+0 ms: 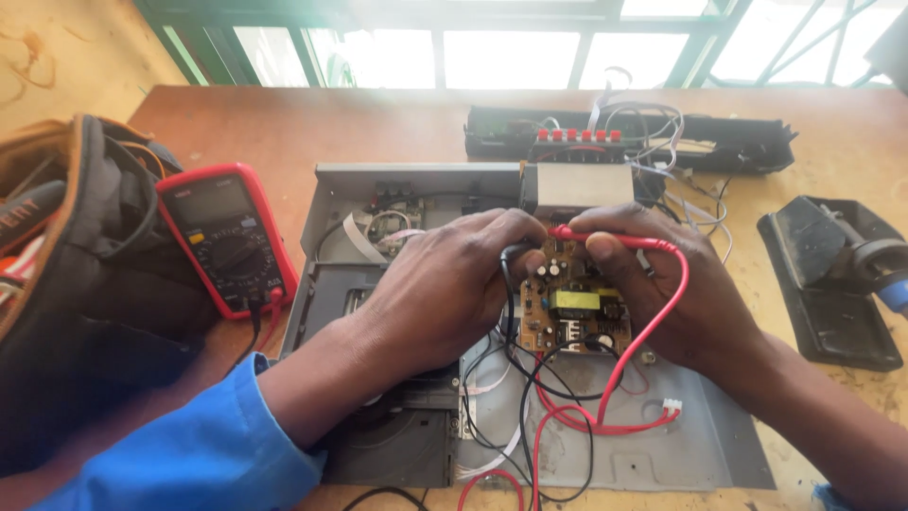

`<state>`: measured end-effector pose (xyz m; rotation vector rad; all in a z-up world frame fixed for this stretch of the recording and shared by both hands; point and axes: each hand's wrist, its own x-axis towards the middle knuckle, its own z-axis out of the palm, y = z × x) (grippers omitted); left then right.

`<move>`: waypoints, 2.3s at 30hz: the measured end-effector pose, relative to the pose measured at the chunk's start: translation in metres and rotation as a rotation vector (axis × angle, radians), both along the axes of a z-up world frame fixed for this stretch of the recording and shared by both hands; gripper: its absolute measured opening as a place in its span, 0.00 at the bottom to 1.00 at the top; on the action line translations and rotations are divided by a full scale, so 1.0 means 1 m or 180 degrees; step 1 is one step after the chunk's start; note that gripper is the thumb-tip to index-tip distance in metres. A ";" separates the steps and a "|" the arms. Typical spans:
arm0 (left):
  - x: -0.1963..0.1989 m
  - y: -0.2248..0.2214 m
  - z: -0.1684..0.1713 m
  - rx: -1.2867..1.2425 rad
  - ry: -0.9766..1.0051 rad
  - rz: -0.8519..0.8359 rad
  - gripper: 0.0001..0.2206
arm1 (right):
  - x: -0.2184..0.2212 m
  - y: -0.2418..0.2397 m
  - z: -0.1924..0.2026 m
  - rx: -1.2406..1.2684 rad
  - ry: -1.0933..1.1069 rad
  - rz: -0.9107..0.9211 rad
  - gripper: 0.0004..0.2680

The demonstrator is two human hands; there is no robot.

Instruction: Using a multimeter to test various points on a circuit board for diagnostic purposes.

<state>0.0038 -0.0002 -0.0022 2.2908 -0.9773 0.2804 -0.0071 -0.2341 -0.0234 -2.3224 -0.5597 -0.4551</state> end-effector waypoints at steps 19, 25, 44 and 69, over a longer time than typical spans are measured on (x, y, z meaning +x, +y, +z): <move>-0.003 0.001 0.003 -0.0214 -0.0053 -0.0268 0.15 | -0.006 0.003 0.008 0.0619 0.0198 -0.0664 0.14; -0.002 0.001 0.000 -0.0076 -0.0115 -0.0350 0.14 | -0.005 0.002 0.006 0.0670 0.0279 -0.0651 0.13; 0.001 0.003 -0.005 -0.0023 0.0027 -0.0370 0.15 | 0.010 -0.006 0.004 0.1079 0.1180 -0.0298 0.13; 0.000 0.001 -0.003 -0.0008 0.0027 -0.0281 0.15 | -0.005 0.010 0.009 0.0827 0.0777 -0.0652 0.16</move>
